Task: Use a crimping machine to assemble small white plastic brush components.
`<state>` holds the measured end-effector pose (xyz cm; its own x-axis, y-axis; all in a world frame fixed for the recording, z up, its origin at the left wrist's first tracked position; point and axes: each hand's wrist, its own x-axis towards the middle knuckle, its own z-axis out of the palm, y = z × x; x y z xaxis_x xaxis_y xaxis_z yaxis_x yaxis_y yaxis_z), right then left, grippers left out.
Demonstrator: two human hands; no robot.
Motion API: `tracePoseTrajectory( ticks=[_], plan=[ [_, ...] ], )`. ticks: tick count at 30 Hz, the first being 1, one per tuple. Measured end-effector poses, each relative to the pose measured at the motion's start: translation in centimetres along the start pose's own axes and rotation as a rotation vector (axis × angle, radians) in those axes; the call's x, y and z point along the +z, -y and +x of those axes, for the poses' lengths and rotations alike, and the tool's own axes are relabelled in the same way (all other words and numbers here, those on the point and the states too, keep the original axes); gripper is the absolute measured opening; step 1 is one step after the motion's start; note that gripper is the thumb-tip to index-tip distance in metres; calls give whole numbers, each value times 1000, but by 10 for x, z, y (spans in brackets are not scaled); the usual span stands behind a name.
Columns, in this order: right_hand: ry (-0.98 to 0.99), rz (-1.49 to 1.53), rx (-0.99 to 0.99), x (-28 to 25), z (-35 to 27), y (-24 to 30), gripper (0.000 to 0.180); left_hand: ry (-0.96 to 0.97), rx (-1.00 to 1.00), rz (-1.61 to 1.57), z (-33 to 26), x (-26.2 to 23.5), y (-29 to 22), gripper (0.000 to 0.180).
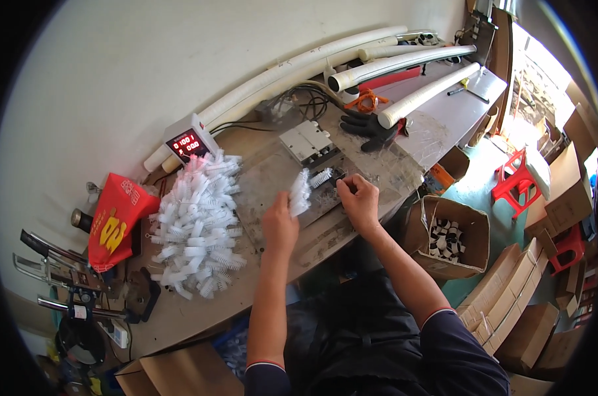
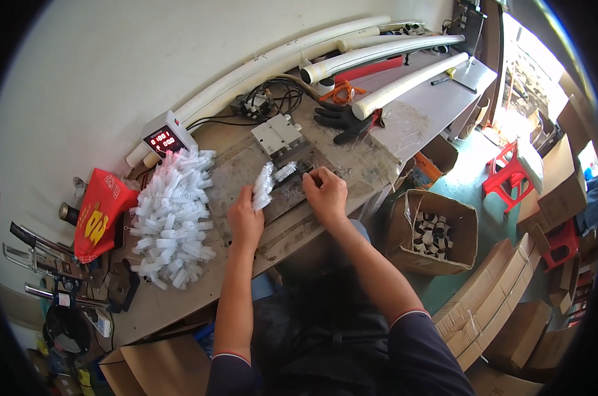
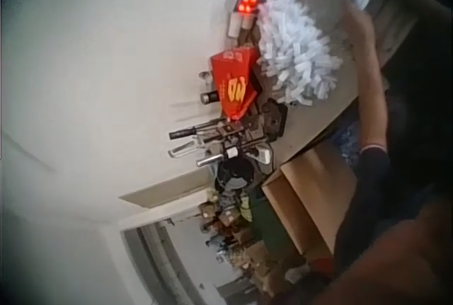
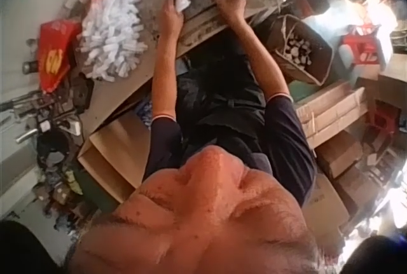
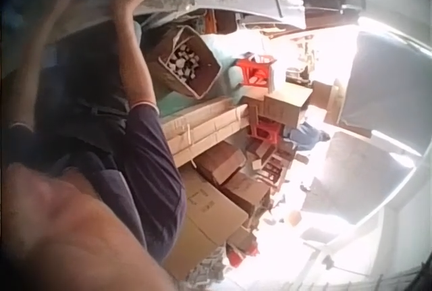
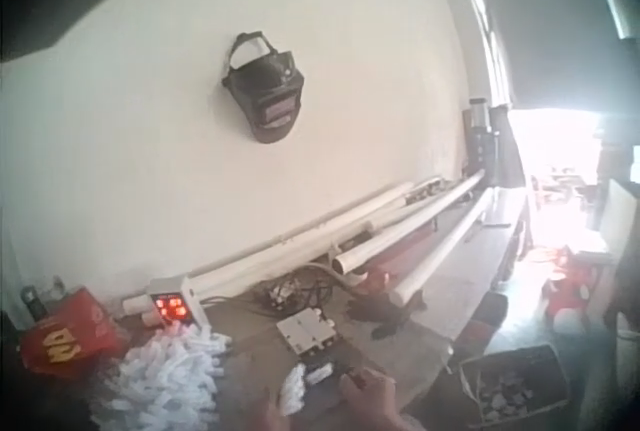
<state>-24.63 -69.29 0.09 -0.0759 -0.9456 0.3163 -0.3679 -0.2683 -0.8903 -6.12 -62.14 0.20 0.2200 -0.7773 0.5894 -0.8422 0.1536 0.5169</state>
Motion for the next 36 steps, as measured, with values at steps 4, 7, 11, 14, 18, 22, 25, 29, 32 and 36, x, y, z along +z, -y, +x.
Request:
tracePoseTrajectory(
  ticks=[4,7,11,14,18,22,25,29,32,36],
  plan=[
    [17,267,-71,1,0,0,17,-31,-33,-52,-3,0,-1,25],
    [153,370,-79,-4,-3,3,24,-16,-29,-76,-4,-1,0,29],
    [242,416,-60,-12,-1,4,26,-49,-7,-65,-5,-1,-3,31],
    [303,464,-47,-16,-1,9,25,-100,35,-75,-4,-1,-4,30],
    [348,538,-16,-14,-1,10,25,-130,80,-71,-5,-2,-3,30],
    [383,562,70,-16,0,7,24,-97,86,-54,-4,-3,-8,31],
    [408,593,97,-19,2,6,23,-106,103,-72,-2,-1,-12,35],
    [450,628,75,-16,4,3,24,-33,148,-24,-2,-3,-12,40],
    [472,609,65,-10,2,0,25,49,142,29,-5,-6,-11,42],
    [390,563,-7,-8,-2,9,37,56,144,-11,-7,-9,-8,42]
  ],
)
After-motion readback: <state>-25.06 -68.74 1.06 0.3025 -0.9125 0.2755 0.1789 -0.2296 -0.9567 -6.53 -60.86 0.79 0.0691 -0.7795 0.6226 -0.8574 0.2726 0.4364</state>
